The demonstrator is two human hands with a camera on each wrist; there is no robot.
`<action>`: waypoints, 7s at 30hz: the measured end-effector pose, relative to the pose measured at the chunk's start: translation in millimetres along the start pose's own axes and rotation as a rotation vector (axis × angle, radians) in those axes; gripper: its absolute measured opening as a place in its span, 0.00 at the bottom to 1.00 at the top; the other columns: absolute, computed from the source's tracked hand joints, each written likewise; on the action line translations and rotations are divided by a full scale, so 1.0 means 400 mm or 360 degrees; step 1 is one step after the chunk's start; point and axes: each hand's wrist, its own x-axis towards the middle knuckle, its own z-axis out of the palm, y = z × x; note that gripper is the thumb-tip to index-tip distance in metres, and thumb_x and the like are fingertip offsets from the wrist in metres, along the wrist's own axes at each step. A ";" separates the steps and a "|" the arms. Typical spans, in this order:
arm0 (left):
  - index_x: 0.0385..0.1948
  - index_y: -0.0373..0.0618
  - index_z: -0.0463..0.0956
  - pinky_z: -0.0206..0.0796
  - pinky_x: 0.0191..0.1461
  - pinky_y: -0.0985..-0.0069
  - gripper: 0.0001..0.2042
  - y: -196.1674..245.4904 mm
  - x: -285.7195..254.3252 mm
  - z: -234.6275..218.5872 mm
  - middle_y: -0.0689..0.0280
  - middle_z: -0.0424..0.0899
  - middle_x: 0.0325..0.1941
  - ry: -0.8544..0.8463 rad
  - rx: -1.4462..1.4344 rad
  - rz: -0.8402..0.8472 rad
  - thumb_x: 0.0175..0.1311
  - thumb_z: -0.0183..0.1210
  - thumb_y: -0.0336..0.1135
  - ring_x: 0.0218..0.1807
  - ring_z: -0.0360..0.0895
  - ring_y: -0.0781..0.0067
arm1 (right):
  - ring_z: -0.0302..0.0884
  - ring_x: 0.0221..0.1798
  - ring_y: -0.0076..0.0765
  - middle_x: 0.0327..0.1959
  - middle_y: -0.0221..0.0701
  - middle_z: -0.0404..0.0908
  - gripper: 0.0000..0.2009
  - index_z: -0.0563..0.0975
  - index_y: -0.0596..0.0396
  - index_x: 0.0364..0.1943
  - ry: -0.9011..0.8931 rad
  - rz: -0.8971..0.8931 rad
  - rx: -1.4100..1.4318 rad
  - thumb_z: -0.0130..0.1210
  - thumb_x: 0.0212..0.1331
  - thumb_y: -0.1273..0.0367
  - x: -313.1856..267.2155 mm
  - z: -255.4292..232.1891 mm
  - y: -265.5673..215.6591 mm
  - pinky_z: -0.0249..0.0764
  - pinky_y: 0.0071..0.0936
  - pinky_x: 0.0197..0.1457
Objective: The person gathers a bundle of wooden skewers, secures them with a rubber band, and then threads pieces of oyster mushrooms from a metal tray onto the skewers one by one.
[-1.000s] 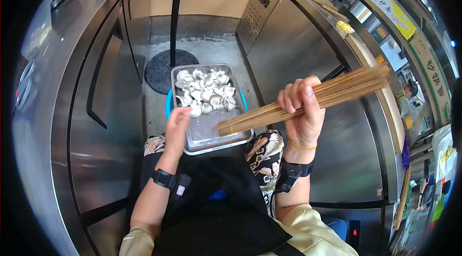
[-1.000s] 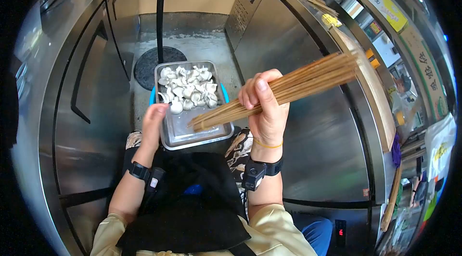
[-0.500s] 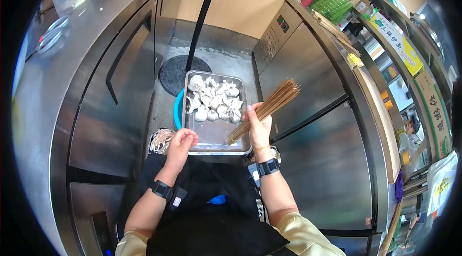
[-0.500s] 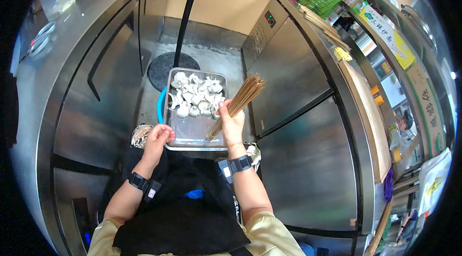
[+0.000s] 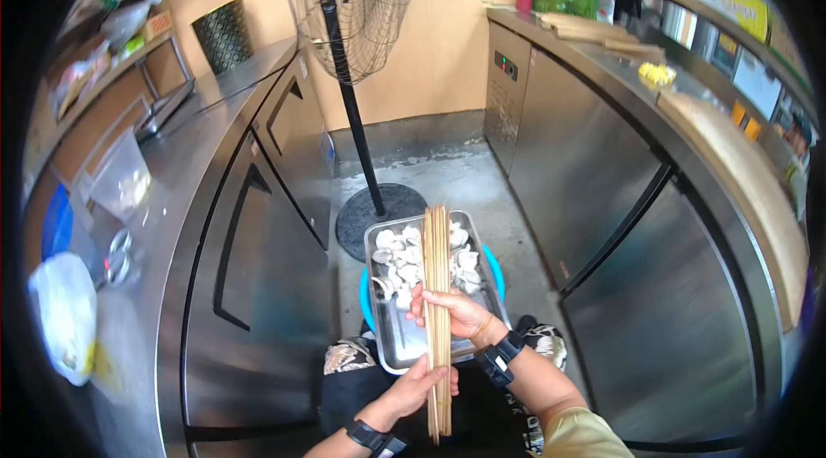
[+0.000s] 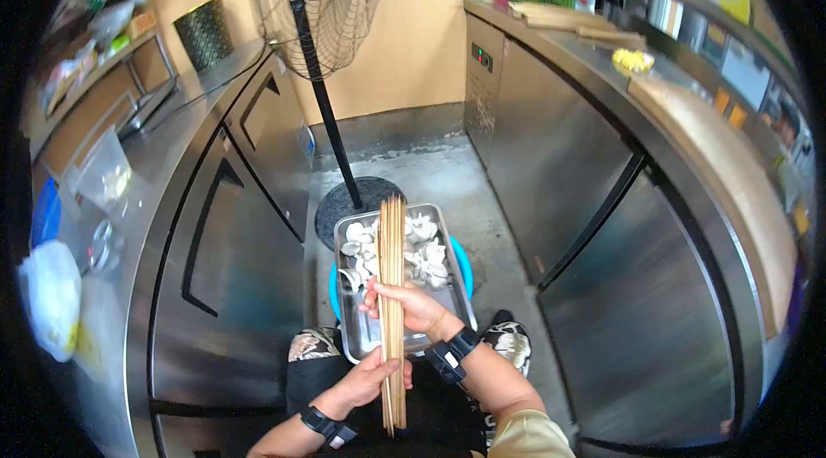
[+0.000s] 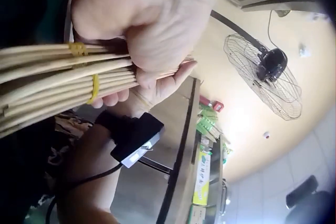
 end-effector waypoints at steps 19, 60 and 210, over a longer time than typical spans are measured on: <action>0.38 0.40 0.68 0.65 0.27 0.79 0.12 0.107 0.078 0.053 0.68 0.71 0.22 0.0237 0.0611 -0.0411 0.66 0.53 0.40 0.22 0.67 0.78 | 0.69 0.58 0.31 0.55 0.37 0.72 0.20 0.63 0.56 0.58 0.0384 -0.1264 0.0317 0.47 0.65 0.64 -0.071 -0.187 -0.204 0.67 0.30 0.60; 0.36 0.43 0.67 0.65 0.29 0.81 0.14 0.133 0.018 0.072 0.70 0.70 0.24 0.0334 0.0695 -0.0354 0.66 0.51 0.46 0.23 0.67 0.80 | 0.71 0.58 0.30 0.53 0.37 0.76 0.26 0.70 0.60 0.56 0.0104 -0.0872 -0.0511 0.38 0.67 0.51 -0.092 -0.150 -0.169 0.64 0.25 0.61; 0.37 0.46 0.66 0.60 0.22 0.86 0.11 0.126 0.129 0.009 0.68 0.74 0.31 0.1018 0.0332 0.0503 0.57 0.58 0.21 0.22 0.66 0.84 | 0.64 0.22 0.16 0.19 0.25 0.70 0.08 0.77 0.60 0.32 -0.0333 -0.0622 -0.0525 0.55 0.59 0.68 -0.122 -0.100 -0.033 0.62 0.17 0.29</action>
